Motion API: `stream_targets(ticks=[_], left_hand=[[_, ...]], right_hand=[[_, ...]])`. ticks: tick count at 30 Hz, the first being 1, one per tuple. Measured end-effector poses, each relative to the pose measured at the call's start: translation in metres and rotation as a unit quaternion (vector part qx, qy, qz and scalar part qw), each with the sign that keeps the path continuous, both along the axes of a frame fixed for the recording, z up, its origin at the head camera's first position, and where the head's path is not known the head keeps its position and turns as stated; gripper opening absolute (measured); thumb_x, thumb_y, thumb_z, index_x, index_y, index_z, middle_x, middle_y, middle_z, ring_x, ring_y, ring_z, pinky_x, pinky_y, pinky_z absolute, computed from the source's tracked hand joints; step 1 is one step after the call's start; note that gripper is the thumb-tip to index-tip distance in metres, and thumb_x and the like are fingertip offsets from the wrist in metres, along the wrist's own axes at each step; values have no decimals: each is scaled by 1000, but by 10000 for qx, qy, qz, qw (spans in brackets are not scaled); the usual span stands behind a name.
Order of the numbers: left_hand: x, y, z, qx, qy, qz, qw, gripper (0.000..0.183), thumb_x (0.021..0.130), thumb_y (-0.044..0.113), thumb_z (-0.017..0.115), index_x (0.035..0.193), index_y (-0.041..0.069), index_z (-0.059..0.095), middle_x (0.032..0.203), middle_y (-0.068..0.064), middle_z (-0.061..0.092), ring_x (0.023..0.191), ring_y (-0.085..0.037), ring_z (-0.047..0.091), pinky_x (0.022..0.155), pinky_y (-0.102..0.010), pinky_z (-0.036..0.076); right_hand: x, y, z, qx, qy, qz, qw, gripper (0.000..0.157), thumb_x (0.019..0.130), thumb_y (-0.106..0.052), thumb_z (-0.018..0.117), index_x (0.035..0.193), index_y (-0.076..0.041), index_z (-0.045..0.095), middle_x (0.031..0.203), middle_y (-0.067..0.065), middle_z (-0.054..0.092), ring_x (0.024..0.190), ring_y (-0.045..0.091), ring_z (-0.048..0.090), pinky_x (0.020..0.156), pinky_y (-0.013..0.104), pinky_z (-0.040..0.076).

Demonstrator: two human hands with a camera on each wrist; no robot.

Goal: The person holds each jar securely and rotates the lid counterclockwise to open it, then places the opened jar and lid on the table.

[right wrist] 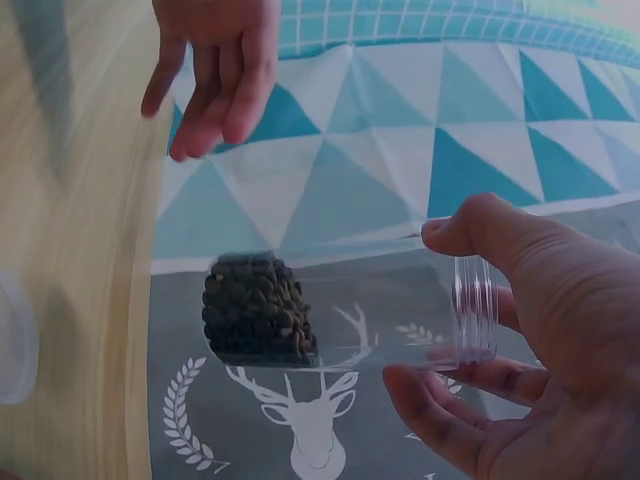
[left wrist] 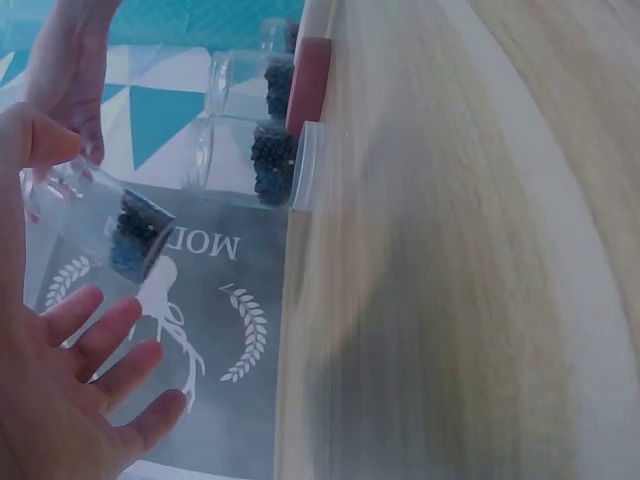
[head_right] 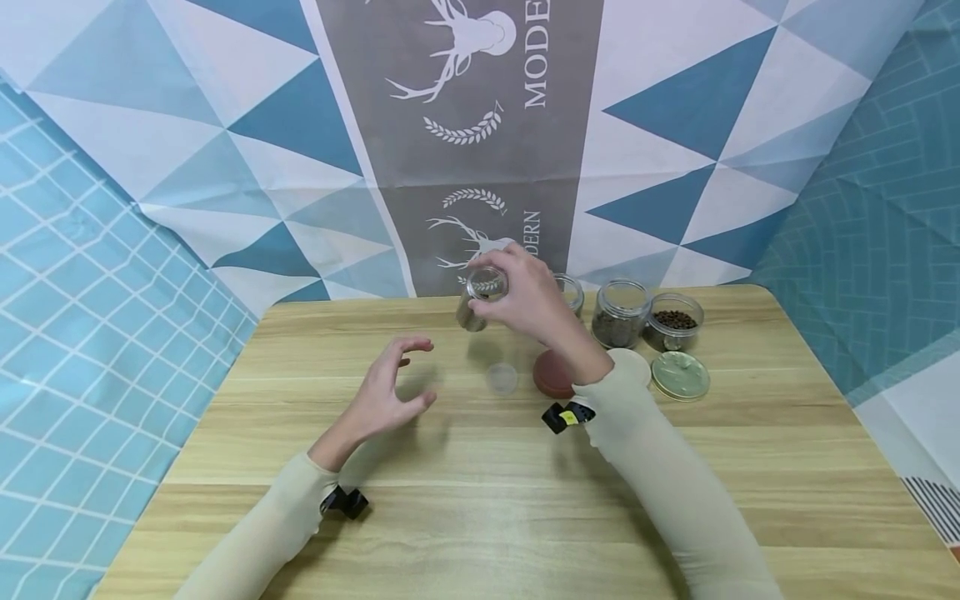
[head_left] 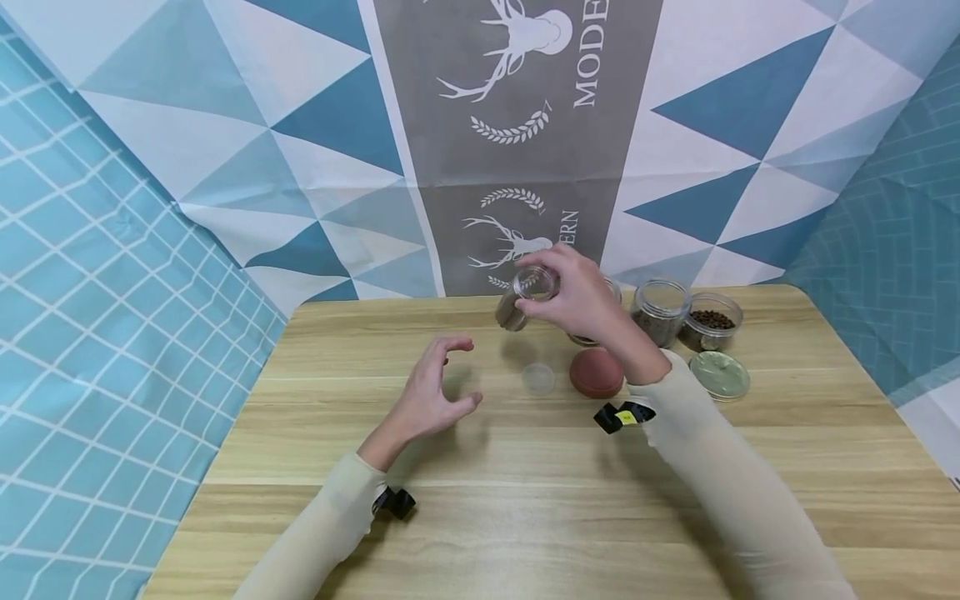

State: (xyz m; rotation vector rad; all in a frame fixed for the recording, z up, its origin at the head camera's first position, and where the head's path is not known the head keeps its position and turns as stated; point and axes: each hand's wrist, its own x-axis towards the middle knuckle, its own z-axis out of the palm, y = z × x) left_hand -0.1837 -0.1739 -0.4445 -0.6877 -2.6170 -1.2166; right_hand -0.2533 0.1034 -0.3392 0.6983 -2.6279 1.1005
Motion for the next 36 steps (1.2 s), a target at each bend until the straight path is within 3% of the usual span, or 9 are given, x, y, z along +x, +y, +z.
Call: stream_targets(ticks=[6,13,24,36], left_hand=[[3,-9,0,-80,-19,92,9999,81,81,23,84,153,-2,57,153,-20,66,147,-41,60,123,-68,50],[9,-18,-1,-294,-26,159,9994,74,83,27,82,149,1,61,152,-20,67,145,-42,62,123,-68,51],[16,-24,-4,-365,-21,132,9992,69,86,29,81,147,3,63,148,-17,71,143,-41,65,123,-68,51],[20,-29,-6,-425,216,-103,9988,53,85,24,82,136,11,73,142,-10,75,139,-36,67,120,-65,54]], right_hand=[[-19,-4,-2,222,-157,-207,9994,57,91,-22,88,146,-13,74,116,15,65,95,31,55,83,43,43],[-33,-15,-10,556,-361,-163,9977,55,92,-26,85,144,-14,74,142,18,67,126,41,66,111,63,53],[-37,-29,-32,896,-568,-365,9937,63,91,-22,83,152,-12,70,140,21,66,119,40,67,113,61,56],[-42,-29,-47,705,-717,-692,9925,60,92,-17,80,151,-10,70,141,28,66,127,46,65,117,67,52]])
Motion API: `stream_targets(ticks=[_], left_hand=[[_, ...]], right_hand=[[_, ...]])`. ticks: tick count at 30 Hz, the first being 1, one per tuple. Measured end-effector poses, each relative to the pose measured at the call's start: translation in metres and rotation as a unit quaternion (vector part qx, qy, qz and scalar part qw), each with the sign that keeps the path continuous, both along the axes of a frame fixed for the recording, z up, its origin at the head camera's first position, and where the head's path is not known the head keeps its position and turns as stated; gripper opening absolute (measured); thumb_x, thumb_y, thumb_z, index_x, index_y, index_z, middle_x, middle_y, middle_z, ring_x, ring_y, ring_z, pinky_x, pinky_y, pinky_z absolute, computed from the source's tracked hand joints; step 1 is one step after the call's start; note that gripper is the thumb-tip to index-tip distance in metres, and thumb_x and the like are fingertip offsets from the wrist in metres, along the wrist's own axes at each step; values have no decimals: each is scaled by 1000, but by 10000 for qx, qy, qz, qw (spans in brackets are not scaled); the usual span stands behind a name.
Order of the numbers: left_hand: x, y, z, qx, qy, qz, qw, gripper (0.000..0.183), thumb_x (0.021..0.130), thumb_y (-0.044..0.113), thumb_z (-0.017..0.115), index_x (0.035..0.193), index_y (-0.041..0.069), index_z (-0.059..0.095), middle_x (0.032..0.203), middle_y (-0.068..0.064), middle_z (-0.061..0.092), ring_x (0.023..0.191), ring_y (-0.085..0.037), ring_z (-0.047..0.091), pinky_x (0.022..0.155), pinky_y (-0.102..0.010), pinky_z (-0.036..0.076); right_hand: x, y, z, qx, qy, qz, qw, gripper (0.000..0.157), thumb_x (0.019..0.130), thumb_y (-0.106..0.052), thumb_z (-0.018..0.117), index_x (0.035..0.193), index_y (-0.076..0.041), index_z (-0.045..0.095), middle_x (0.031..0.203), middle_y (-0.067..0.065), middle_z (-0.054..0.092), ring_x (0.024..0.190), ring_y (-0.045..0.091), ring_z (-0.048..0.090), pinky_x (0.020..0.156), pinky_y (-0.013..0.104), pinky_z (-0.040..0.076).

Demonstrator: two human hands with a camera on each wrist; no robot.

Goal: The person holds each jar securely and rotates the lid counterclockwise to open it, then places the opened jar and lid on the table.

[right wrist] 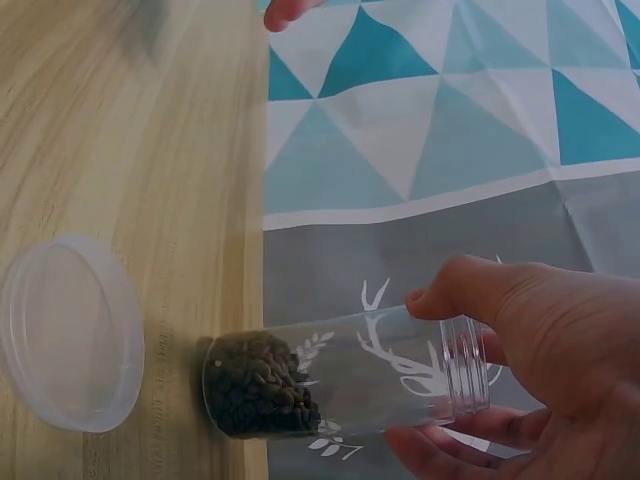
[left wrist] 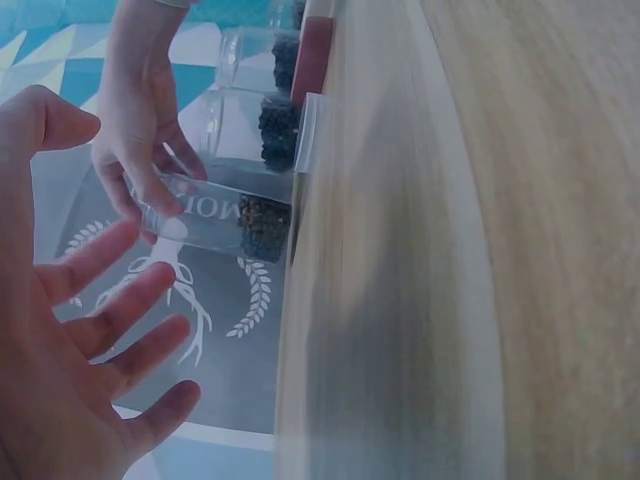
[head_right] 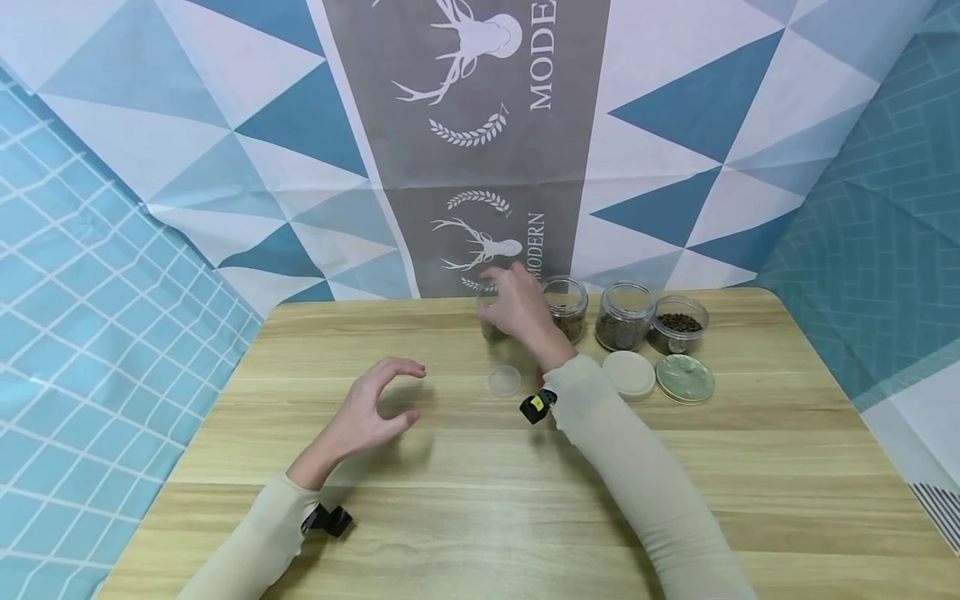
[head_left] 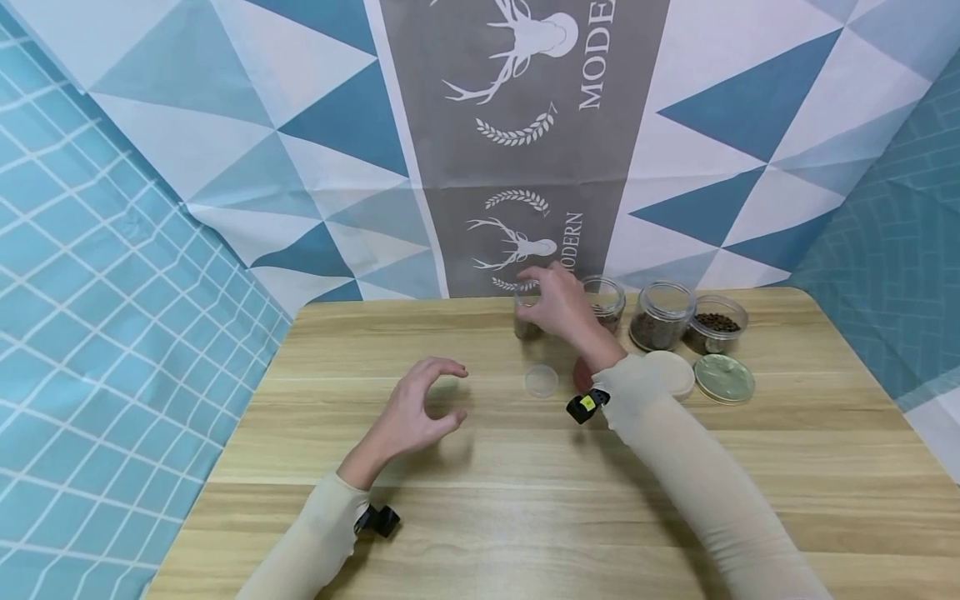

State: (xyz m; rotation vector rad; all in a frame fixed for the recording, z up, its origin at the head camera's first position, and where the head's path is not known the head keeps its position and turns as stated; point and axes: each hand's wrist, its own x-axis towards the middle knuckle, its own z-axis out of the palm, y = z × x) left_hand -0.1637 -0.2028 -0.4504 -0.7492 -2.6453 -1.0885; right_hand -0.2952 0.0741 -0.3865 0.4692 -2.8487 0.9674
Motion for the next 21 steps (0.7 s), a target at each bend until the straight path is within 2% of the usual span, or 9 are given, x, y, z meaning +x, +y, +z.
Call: stream_targets(ticks=[6,14,18,21], left_hand=[[2,-1,-1,-73,197,-95,9997,41,85,24,80,124,12,78,140,-11,77,135,-39,69,115,-67,55],[4,0,-1,-148,118,-92,9998,39,85,24,81,122,11,78,140,-10,77,134,-38,69,115,-67,55],[4,0,-2,-161,77,-92,9998,38,85,24,81,121,11,79,139,-9,78,134,-37,69,115,-66,56],[4,0,-2,-172,93,-92,9998,38,85,23,82,121,11,79,139,-8,78,133,-36,70,114,-65,57]], right_hand=[[0,-3,-3,-39,134,-87,9999,59,92,-18,78,150,-9,71,133,26,69,118,43,65,114,67,52],[-1,-5,-7,37,236,-143,9996,55,94,-21,78,148,-9,72,124,23,72,116,43,68,111,64,54],[-1,-4,-8,75,234,-120,9996,56,95,-21,76,150,-9,71,123,23,72,112,41,67,105,62,55],[-1,-3,-9,57,223,-114,9997,57,96,-22,76,152,-9,70,128,25,72,114,42,67,104,61,55]])
